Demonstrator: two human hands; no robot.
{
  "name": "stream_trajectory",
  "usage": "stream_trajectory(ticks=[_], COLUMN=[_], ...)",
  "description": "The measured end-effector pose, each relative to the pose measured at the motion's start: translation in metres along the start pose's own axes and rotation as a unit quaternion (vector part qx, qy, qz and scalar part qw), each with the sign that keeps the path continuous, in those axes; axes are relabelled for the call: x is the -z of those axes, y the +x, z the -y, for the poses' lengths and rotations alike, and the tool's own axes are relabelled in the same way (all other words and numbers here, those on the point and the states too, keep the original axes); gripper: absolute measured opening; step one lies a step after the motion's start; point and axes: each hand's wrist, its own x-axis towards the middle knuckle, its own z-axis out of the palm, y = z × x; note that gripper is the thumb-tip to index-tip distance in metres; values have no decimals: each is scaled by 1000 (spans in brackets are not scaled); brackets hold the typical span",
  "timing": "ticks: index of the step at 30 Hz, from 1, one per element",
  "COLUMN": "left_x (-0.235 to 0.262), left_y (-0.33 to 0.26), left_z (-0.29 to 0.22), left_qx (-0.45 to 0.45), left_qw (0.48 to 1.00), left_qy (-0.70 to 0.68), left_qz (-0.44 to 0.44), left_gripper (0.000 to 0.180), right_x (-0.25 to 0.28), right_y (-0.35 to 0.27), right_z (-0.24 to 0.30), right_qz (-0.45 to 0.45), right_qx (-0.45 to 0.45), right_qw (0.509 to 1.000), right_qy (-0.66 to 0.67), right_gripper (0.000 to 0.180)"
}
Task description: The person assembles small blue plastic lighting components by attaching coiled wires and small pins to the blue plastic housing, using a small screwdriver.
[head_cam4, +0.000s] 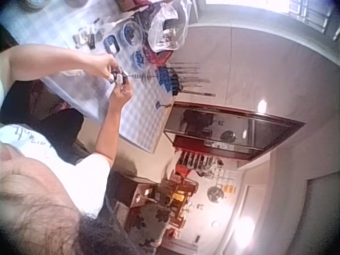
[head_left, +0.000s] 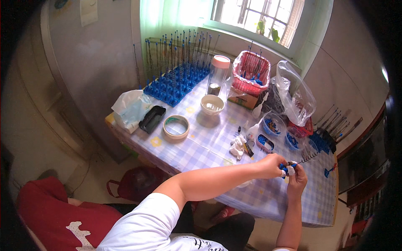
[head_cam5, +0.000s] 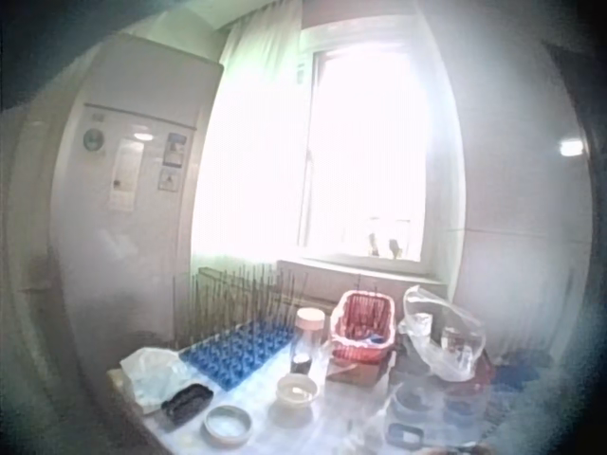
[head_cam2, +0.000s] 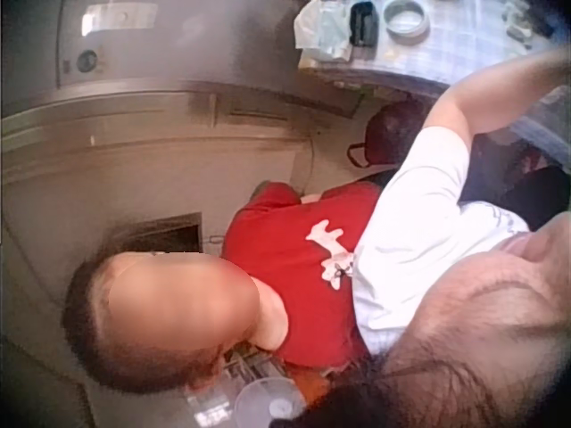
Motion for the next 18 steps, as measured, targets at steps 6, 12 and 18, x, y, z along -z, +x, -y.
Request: stream_trajectory(ticks=[6,12,18], left_x=[3,6,-2], left_y=[-3,-7,-1], left_z=[-6,-14,-1], left_qx=[14,64,87], left_qw=[1000,997,982], left_qy=[-7,-49,-162], left_qz=[-2,-3,48], left_gripper=[38,42,42], right_x=[-1,-5,-3], right_y=[-1,1,-3], right_z=[3,7,8], right_qz=[-16,-16,-16], right_qx=[-1,22,3], right_qw=[1000,1000,1000], right_qy=[9,-16,-3], right_gripper=[19,16,16])
